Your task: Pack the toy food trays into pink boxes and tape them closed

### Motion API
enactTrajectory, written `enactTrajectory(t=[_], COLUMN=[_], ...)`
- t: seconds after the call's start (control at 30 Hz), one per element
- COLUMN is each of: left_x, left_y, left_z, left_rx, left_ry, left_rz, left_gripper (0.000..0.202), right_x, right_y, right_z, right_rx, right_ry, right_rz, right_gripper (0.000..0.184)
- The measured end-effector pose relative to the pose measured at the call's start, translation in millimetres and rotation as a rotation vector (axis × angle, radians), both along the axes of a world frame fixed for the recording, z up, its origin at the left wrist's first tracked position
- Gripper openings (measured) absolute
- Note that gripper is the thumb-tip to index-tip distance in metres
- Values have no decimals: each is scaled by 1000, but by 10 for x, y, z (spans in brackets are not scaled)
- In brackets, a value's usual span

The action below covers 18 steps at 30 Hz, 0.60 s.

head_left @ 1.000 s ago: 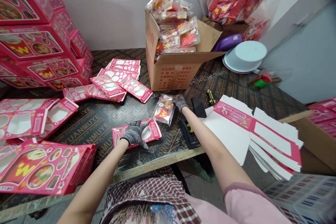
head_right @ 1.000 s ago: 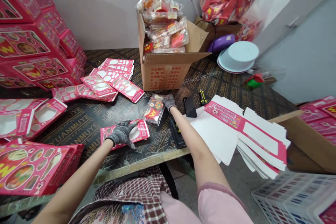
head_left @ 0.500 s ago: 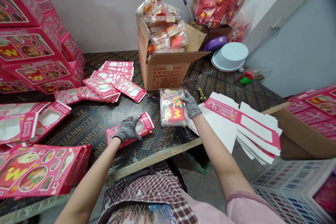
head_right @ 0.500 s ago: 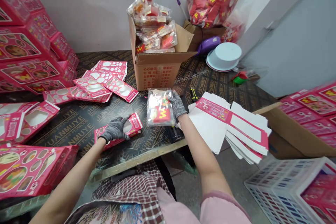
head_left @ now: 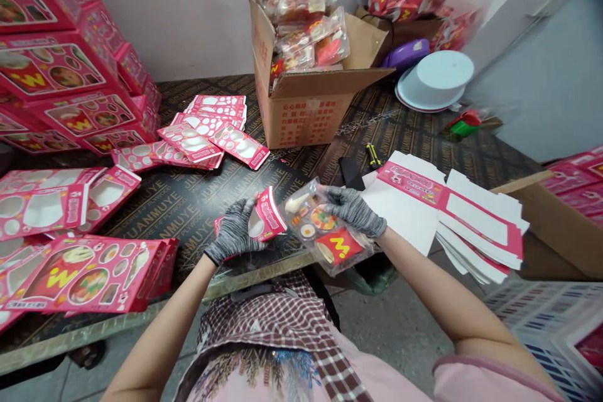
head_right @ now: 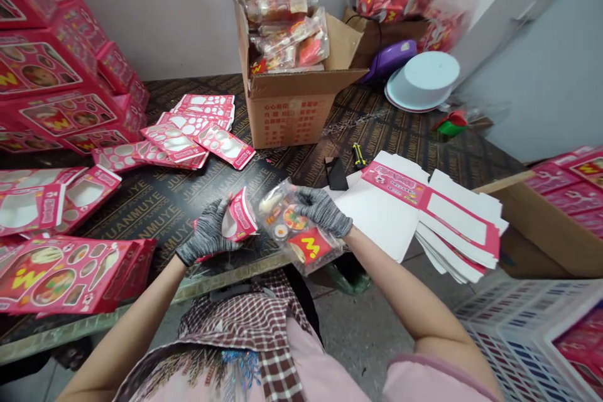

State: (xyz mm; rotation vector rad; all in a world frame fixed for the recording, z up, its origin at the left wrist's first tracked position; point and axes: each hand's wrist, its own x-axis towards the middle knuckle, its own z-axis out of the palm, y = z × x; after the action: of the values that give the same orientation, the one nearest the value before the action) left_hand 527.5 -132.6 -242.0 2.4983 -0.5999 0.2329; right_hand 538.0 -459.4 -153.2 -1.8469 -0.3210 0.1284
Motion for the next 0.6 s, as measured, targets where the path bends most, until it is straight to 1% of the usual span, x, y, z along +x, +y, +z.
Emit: enactTrajectory(t=[0.1, 0.17, 0.27, 0.37, 0.47, 0.53, 0.6], left_x=[-75, -118, -178, -238, -307, -358, -402], left_y=[-74, -117, -190, -278, -365, -399, -391], left_z=[-18, -24, -38, -62, -84, -85, -71], left_rx=[30, 61, 139, 215, 274, 329, 372], left_ry=[-9, -27, -33, -9, 17, 38, 56], left_rz=[-61, -112, -198, -261, -296, -336, -385], left_gripper=[129, 122, 118, 116, 113, 112, 111], right_x=[-7, 38, 142, 232, 264, 254, 236], right_y=[32, 33, 38, 95, 214, 276, 248], right_z=[-8, 15, 49, 5, -155, -289, -387], right_rx=[-124, -202, -302, -330, -300, -276, -261], right_ry=[-6, 24, 130, 283, 395, 399, 343], right_rz=[193, 312, 479, 623, 676, 648, 572], right_gripper=[55, 50, 48, 44, 41, 40, 37])
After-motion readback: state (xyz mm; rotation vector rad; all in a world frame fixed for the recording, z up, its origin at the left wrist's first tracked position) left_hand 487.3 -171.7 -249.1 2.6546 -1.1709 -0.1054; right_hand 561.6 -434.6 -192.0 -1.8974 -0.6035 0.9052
